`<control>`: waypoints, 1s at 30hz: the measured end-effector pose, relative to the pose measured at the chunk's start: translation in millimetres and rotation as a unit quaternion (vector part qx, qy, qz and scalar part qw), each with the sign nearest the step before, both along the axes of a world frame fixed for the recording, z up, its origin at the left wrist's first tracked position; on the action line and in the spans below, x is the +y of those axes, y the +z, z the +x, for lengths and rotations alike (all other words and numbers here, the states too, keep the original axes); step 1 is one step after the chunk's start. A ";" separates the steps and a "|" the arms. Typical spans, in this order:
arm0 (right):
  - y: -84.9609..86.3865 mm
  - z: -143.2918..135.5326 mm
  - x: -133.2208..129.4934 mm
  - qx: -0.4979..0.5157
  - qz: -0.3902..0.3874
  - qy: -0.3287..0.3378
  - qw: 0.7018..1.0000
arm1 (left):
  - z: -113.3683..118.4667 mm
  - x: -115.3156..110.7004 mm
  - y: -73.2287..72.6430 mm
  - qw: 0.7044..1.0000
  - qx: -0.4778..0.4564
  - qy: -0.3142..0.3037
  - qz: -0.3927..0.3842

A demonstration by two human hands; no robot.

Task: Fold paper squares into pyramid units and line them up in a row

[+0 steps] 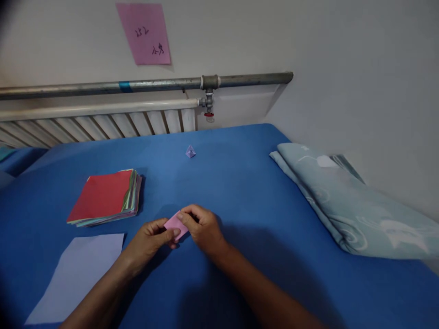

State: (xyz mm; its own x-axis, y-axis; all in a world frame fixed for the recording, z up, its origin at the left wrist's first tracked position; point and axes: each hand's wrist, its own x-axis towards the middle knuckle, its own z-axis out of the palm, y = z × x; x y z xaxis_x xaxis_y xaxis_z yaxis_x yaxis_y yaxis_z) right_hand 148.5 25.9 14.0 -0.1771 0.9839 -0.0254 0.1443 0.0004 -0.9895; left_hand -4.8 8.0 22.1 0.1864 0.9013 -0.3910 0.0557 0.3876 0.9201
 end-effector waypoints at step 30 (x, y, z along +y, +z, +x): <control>-16.2 -1.3 12.6 -0.086 0.139 -0.034 0.986 | -12.6 -5.2 -5.6 0.987 0.124 -0.100 -0.018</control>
